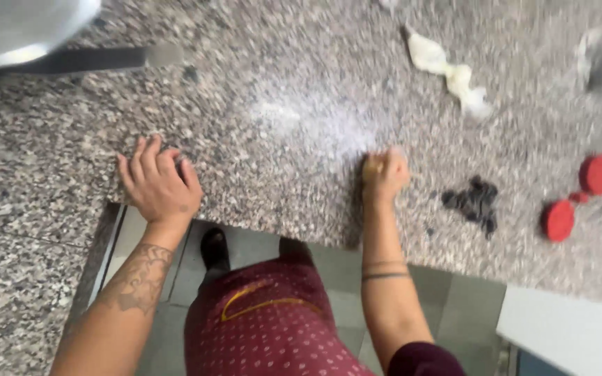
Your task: The person prepares and kneads small pieces of fondant and dough to create shapes or figures.
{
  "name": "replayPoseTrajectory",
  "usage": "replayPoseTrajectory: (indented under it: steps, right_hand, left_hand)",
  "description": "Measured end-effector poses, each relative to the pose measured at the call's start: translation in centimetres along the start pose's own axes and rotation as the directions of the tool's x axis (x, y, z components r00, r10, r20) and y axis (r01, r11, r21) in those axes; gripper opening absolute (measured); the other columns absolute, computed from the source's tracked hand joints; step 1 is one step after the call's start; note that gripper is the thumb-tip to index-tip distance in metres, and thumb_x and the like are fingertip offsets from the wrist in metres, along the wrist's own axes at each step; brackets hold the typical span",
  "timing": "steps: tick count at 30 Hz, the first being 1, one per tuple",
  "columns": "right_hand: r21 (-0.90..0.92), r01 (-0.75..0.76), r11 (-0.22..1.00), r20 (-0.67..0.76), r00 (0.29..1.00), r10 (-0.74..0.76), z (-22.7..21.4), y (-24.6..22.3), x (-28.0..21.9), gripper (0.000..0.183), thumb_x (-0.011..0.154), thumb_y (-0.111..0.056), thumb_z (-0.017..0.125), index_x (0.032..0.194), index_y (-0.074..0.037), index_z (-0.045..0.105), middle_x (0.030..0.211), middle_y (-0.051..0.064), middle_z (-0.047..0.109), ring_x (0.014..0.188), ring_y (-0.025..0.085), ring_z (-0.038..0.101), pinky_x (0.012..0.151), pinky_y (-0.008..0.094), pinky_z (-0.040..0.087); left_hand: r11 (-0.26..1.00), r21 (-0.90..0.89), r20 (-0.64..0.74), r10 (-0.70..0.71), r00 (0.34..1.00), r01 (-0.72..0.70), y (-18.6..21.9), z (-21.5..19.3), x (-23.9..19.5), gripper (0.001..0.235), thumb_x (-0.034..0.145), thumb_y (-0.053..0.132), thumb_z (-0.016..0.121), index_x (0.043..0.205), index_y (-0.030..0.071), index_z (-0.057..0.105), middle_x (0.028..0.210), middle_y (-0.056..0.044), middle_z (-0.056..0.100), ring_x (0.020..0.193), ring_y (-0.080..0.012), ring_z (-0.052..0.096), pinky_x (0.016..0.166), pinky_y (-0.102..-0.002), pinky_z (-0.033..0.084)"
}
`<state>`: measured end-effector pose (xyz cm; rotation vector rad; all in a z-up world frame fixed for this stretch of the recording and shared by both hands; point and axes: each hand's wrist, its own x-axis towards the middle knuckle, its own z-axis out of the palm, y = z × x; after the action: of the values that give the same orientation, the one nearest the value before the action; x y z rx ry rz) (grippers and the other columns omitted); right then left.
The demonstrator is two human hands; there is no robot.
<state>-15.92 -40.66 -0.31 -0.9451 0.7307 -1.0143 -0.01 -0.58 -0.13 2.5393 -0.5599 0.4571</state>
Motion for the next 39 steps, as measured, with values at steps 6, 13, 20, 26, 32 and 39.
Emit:
replayPoseTrajectory:
  steps: [6,13,20,26,32,39]
  right_hand:
    - [-0.300,0.033,0.953,0.312,0.948,0.065,-4.5,4.3,4.8,0.036,0.109,-0.014,0.061,0.077,-0.005,0.048,0.070,0.002,0.045,0.056,0.012,0.040,0.049,0.029,0.035]
    - [-0.502,0.838,-0.214,0.856,0.446,-0.261,6.8,-6.7,-8.4,0.043,0.102,-0.040,0.049,0.107,-0.001,0.067,0.111,0.018,0.064,0.100,0.034,0.061,0.091,0.041,0.048]
    - [-0.857,0.458,0.237,0.442,0.889,-0.122,0.1,-1.8,-2.5,0.041,0.113,-0.028,0.052,0.085,-0.004,0.067,0.098,0.016,0.071,0.093,0.034,0.067,0.084,0.047,0.052]
    - [-0.779,0.620,-0.094,0.626,0.777,-0.058,-2.6,1.8,1.0,0.038,0.109,-0.026,0.058,0.079,-0.005,0.070,0.073,0.016,0.067,0.068,0.033,0.065,0.065,0.046,0.052]
    - [-0.860,0.179,0.478,0.245,0.967,0.077,2.8,-3.6,1.6,0.040,0.104,-0.038,0.065,0.086,-0.003,0.062,0.087,0.014,0.068,0.085,0.032,0.071,0.078,0.045,0.060]
    - [-0.558,0.710,-0.429,0.730,0.666,0.153,4.9,-3.2,-6.5,0.019,0.093,-0.023,0.065,0.105,-0.017,0.078,0.121,0.013,0.069,0.115,0.035,0.059,0.095,0.052,0.041]
  left_hand:
    - [0.999,-0.008,-0.009,0.041,0.999,-0.041,-0.5,-0.8,1.7,0.021,0.109,0.024,0.060,0.120,0.006,0.062,0.145,-0.017,0.058,0.146,-0.0393,0.048,0.126,-0.063,0.023]
    - [0.999,-0.033,0.023,0.033,0.999,-0.033,-0.3,-0.3,0.1,0.021,0.111,0.026,0.058,0.118,0.007,0.063,0.147,-0.018,0.058,0.146,-0.0384,0.046,0.126,-0.062,0.022]
    - [1.000,-0.007,0.096,-0.010,0.995,0.010,-0.2,-0.8,0.4,0.020,0.109,0.026,0.056,0.117,0.008,0.060,0.145,-0.018,0.057,0.147,-0.0387,0.046,0.126,-0.061,0.020]
    - [0.999,-0.019,0.084,0.033,0.996,-0.032,-0.1,-0.8,-0.5,0.019,0.110,0.024,0.060,0.117,0.007,0.060,0.144,-0.018,0.057,0.146,-0.0389,0.045,0.126,-0.062,0.020]
    - [0.999,-0.009,0.062,0.033,0.998,-0.032,-0.3,-0.9,-0.4,0.019,0.107,0.023,0.060,0.119,0.007,0.059,0.144,-0.018,0.057,0.146,-0.0389,0.045,0.126,-0.062,0.020]
    - [1.000,-0.020,0.081,0.020,0.996,-0.018,-0.3,-0.7,-0.1,0.018,0.108,0.021,0.060,0.120,0.009,0.059,0.145,-0.017,0.058,0.147,-0.0382,0.045,0.126,-0.063,0.021]
